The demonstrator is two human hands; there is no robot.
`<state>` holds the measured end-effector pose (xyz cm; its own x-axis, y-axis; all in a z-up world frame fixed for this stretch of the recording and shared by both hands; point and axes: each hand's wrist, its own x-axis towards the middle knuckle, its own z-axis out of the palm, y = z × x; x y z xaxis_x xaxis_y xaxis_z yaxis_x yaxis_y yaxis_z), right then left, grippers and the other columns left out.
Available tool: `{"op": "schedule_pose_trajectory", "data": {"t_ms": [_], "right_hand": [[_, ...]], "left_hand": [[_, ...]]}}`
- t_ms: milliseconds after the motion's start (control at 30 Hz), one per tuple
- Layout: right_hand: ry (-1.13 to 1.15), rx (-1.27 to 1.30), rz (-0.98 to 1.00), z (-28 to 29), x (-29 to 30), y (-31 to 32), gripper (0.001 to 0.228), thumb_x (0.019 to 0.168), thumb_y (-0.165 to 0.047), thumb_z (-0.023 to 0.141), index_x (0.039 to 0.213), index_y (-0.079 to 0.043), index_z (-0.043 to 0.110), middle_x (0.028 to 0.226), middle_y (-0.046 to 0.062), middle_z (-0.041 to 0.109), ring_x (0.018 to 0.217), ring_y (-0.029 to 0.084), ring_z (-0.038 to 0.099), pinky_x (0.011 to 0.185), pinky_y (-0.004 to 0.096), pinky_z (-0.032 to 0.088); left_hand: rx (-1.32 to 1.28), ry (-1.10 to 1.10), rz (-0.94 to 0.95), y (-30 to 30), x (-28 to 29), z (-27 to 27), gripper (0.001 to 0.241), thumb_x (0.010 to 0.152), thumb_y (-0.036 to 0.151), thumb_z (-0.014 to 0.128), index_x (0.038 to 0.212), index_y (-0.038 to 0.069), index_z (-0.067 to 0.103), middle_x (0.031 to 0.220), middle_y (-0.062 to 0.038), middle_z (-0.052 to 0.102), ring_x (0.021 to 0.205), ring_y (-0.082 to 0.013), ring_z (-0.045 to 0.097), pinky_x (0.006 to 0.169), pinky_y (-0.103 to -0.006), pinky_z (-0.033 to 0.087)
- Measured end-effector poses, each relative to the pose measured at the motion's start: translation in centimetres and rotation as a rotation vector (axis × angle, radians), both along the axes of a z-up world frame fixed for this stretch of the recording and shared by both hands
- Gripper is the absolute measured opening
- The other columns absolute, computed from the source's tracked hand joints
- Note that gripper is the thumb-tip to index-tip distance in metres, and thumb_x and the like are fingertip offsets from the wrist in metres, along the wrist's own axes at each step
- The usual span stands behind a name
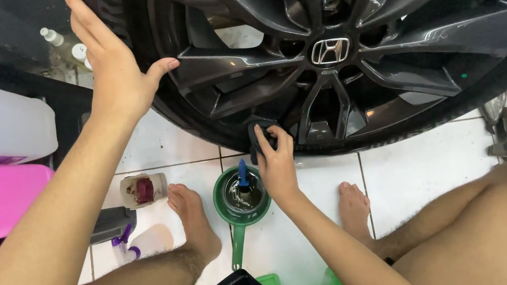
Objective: The person sits on a low stool and wipes a black Honda car wheel with a dark cloth. They repeatedly dip the cloth into a green bucket of liquid and clean the spokes and rim of the wheel.
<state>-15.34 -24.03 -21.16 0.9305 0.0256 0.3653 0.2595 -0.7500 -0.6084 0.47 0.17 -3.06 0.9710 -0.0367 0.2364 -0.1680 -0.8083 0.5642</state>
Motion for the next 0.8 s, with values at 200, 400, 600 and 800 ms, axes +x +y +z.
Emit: {"op": "schedule_pose_trajectory", "data": {"t_ms": [200, 400, 600, 800], "right_hand": [[-0.022, -0.229, -0.075, 0.1, 0.2, -0.4, 0.075, 0.080, 0.006, 0.072, 0.148, -0.020, 0.054, 0.136, 0.021, 0.050, 0.124, 0.038, 0.052, 0.096, 0.050, 0.051], [0.056, 0.047, -0.091, -0.9, -0.7, -1.7, 0.052, 0.093, -0.002, 0.072, 0.143, -0.007, 0.060, 0.102, 0.010, 0.049, 0.084, 0.024, 0.056, 0.072, 0.036, 0.055], [0.083, 0.151, -0.313, 0.7, 0.9, -0.2, 0.029, 0.097, -0.016, 0.068, 0.125, -0.010, 0.071, 0.088, 0.007, 0.058, 0.073, 0.024, 0.063, 0.065, 0.039, 0.054], [0.065, 0.322, -0.228, 1.4, 2.8, 2.0, 0.021, 0.099, -0.012, 0.063, 0.115, -0.002, 0.072, 0.091, 0.008, 0.057, 0.080, 0.026, 0.064, 0.076, 0.036, 0.051]], "left_hand": [[-0.006, 0.003, -0.011, 0.1, -0.1, -0.1, 0.145, 0.101, 0.024, 0.107, 0.159, 0.017, -0.026, 0.175, -0.025, -0.002, 0.167, -0.0501, 0.026, 0.132, -0.0527, 0.037], [0.009, 0.009, -0.011, 0.3, -0.2, 0.0, 0.143, 0.103, 0.025, 0.106, 0.159, 0.015, -0.025, 0.175, -0.025, -0.003, 0.167, -0.0515, 0.025, 0.133, -0.0519, 0.036], [0.092, 0.031, 0.021, 0.3, -0.1, -0.4, 0.141, 0.106, 0.034, 0.105, 0.160, 0.011, -0.023, 0.174, -0.025, -0.004, 0.162, -0.0549, 0.032, 0.132, -0.0527, 0.035], [0.086, -0.001, 0.006, 0.4, -0.1, -0.4, 0.142, 0.105, 0.033, 0.107, 0.159, 0.011, -0.023, 0.174, -0.025, 0.000, 0.162, -0.0544, 0.033, 0.133, -0.0524, 0.034]]}}
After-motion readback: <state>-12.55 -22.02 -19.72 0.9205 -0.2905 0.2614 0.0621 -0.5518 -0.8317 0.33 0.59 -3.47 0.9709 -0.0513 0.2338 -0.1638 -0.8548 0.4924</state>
